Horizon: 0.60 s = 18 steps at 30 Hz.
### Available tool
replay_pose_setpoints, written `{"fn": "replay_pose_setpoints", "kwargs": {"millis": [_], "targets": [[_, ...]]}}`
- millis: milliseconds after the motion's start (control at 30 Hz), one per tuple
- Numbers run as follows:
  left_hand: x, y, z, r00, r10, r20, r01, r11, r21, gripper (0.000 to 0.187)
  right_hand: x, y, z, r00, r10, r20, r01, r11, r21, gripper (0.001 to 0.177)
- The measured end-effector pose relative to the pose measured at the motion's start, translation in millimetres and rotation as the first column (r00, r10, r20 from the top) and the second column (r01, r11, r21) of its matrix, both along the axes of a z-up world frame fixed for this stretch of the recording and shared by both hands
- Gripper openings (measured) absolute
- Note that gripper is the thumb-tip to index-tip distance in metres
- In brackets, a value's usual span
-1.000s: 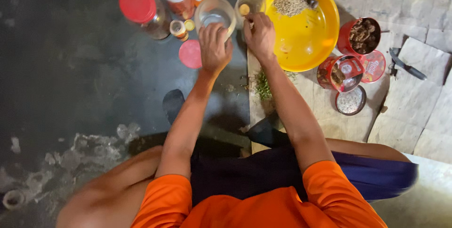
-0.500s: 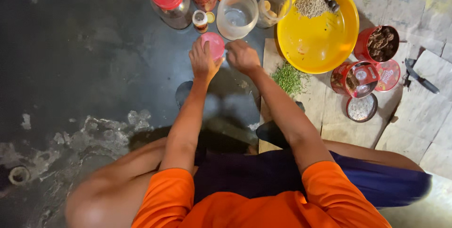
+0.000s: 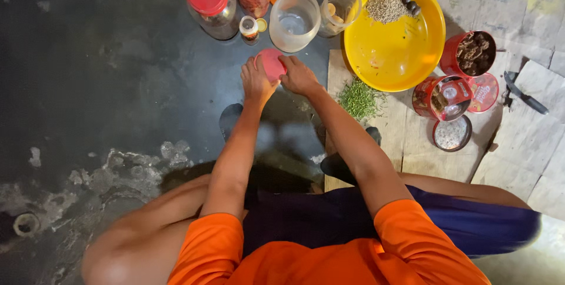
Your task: The person sits on the floor and removes stems from red chilies, placing them into a small plastic container. They then close the container and handle other containers and a yellow bowl containing seeds and a small block of food.
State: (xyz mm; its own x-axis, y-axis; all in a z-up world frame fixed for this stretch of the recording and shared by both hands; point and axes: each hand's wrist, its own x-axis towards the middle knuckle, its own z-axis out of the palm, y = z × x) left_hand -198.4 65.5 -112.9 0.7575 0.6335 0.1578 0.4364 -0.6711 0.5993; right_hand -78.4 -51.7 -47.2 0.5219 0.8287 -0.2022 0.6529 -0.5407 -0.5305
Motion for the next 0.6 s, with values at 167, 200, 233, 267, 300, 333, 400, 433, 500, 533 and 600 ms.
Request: {"fn": "replay_pose_setpoints", "kwargs": {"millis": [167, 200, 233, 267, 300, 333, 400, 433, 500, 533, 600], "targets": [[8, -8, -3, 0.999, -0.002, 0.049, 0.011, 0.984, -0.180, 0.088, 4, -13, -13, 1.000, -0.011, -0.010, 0.011, 1.000, 0.012, 0.079], [10, -10, -6, 0.992, -0.008, 0.126, 0.038, 0.970, -0.240, 0.080, 7, -17, -13, 0.999, 0.016, -0.031, -0.015, 1.000, 0.025, 0.090], [12, -11, -8, 0.980, -0.010, 0.200, 0.070, 0.953, -0.296, 0.072, 10, -22, -12, 0.998, 0.043, -0.051, -0.041, 0.998, 0.041, 0.100], [15, -12, -10, 0.965, -0.008, 0.261, 0.079, 0.961, -0.264, 0.066, 13, -27, -10, 0.995, 0.071, -0.071, -0.067, 0.996, 0.057, 0.111], [19, -15, -12, 0.947, -0.007, 0.320, 0.086, 0.969, -0.232, 0.059, 15, -33, -9, 0.992, 0.098, -0.073, -0.090, 0.990, 0.111, 0.119], [24, -18, -12, 0.926, -0.009, 0.378, 0.091, 0.975, -0.201, 0.052, 18, -40, -6, 0.989, 0.126, -0.074, -0.113, 0.980, 0.164, 0.127], [38, -28, -7, 0.927, -0.008, 0.375, 0.143, 0.932, -0.334, 0.044, 24, -54, -1, 0.983, 0.179, -0.029, -0.167, 0.958, 0.233, 0.135], [47, -34, -1, 0.928, -0.009, 0.374, 0.169, 0.902, -0.398, 0.041, 29, -60, 3, 0.979, 0.201, 0.016, -0.199, 0.948, 0.248, 0.136], [60, -49, 13, 0.896, 0.041, 0.443, 0.198, 0.855, -0.479, 0.042, 39, -76, 10, 0.980, 0.197, 0.015, -0.194, 0.945, 0.263, 0.136], [66, -56, 21, 0.878, 0.068, 0.473, 0.215, 0.828, -0.518, 0.043, 46, -84, 14, 0.985, 0.171, -0.032, -0.157, 0.952, 0.264, 0.134], [72, -69, 36, 0.889, 0.061, 0.454, 0.217, 0.817, -0.534, 0.045, 56, -104, 23, 0.992, 0.128, -0.003, -0.122, 0.955, 0.270, 0.131]]}}
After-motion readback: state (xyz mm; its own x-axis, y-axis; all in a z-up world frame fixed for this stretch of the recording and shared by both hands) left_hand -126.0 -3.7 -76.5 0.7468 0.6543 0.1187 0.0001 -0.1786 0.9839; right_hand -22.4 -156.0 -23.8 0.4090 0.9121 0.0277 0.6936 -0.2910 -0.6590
